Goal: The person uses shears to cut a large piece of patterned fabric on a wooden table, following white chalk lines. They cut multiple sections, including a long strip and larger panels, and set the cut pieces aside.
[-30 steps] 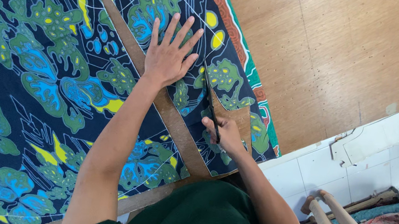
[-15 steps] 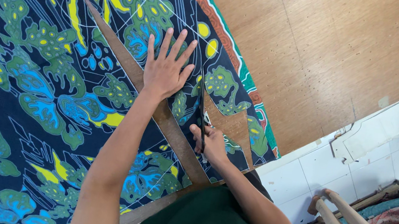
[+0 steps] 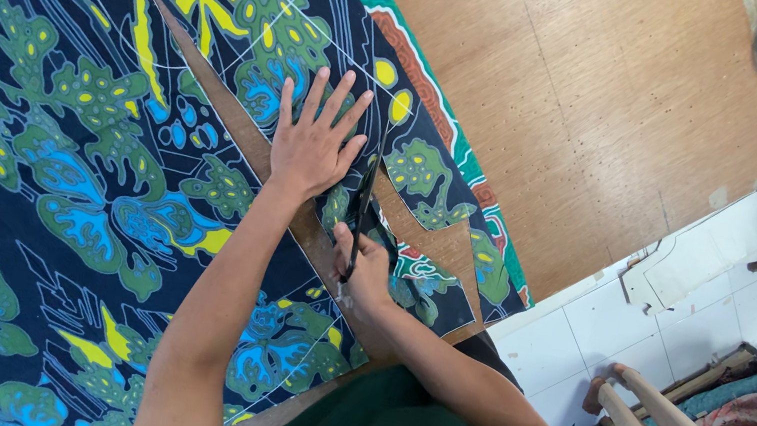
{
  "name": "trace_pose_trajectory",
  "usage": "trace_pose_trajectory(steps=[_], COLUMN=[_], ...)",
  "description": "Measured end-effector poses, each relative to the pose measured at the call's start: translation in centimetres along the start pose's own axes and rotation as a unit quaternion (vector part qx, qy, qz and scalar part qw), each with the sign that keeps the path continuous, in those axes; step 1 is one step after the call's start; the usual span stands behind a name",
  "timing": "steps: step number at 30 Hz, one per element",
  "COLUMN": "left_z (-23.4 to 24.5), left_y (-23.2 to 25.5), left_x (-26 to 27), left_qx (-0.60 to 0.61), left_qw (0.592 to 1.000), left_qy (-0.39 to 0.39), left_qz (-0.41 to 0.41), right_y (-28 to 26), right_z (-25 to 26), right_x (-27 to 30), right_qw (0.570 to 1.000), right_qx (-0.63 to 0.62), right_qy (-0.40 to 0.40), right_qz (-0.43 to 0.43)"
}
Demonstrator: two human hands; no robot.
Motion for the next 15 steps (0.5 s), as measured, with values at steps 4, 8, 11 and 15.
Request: trace_pose_trajectory(steps=[4, 8, 11, 15], left_z=[-0.2, -0.5, -0.6, -0.6], left_y=[0.0, -0.2, -0.2, -0.3], left_x=[-0.1, -0.1, -0.2, -0.1], left_qx=[-0.001, 0.002, 0.006, 0.007], left_qw=[1.000, 1.000, 1.000, 1.000], left_qy=[0.001, -0.014, -0.021, -0.016], left_qz=[-0.003, 0.004, 0.006, 0.005], right_y=[0.4, 1.4, 1.5, 1.5], right_z=[-2.4, -3.5, -4.5, -5.7], right_x=[-0.3, -0.8, -0.9, -1.0], right_qw=[0.994, 0.998, 0.998, 0.996], right_qx=[-0.099, -0.052, -0.055, -0.079], right_qy=[-0.015, 0.031, 0.033, 0.035], right_qz=[0.036, 0.017, 0.019, 0.024])
Point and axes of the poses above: each hand's wrist, its own x-axis away from the middle knuckle, its own z-axis out of the back of the hand, y = z × x, the point moved 9 cm from there along -x, towards the middle knuckle, and after that the axes turned 1 degree about z, right-handed, at the moved point
